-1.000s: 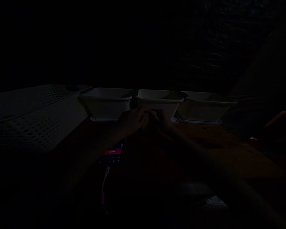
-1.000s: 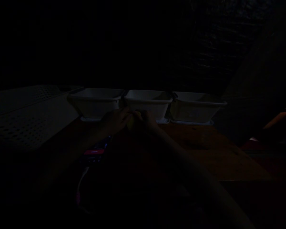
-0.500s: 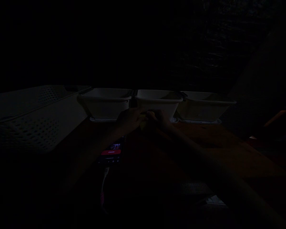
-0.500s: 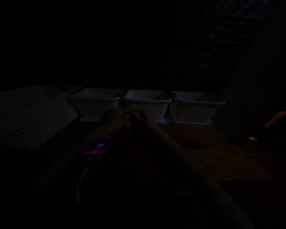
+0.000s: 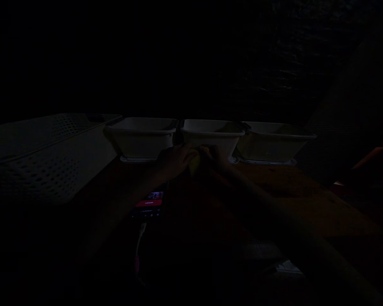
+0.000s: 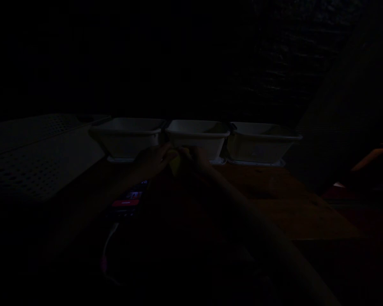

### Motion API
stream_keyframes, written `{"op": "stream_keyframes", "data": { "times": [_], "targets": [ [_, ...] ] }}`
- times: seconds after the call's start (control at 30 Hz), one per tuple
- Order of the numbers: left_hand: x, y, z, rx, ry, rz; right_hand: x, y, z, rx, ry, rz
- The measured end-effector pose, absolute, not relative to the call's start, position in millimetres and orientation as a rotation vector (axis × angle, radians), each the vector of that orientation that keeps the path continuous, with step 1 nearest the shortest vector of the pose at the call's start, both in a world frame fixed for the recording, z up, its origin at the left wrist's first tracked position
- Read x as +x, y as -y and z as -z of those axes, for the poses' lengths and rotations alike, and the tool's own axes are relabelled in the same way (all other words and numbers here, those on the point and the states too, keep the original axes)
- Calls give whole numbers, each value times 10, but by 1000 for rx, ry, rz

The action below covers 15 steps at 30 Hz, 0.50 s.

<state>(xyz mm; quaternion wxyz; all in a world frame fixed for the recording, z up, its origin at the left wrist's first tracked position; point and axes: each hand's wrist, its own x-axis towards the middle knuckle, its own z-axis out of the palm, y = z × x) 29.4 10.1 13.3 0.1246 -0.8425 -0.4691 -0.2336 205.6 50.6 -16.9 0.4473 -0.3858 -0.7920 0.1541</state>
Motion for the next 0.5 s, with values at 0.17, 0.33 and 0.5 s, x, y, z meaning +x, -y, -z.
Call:
{"op": "stream_keyframes", "data": {
  "times": [0.17,0.33,0.5],
  "targets": [
    [299,-105,-154,-2449,1370,733,2040,-439,122,-1001,2047,-281],
    [282,-116,-174,-2414,1382,775,2023,-413,109,-1033,2088,-198],
    [295,-77,-176,-2352,1400,735,2032,-408,114,-1068,2097,-117]
  ]
}}
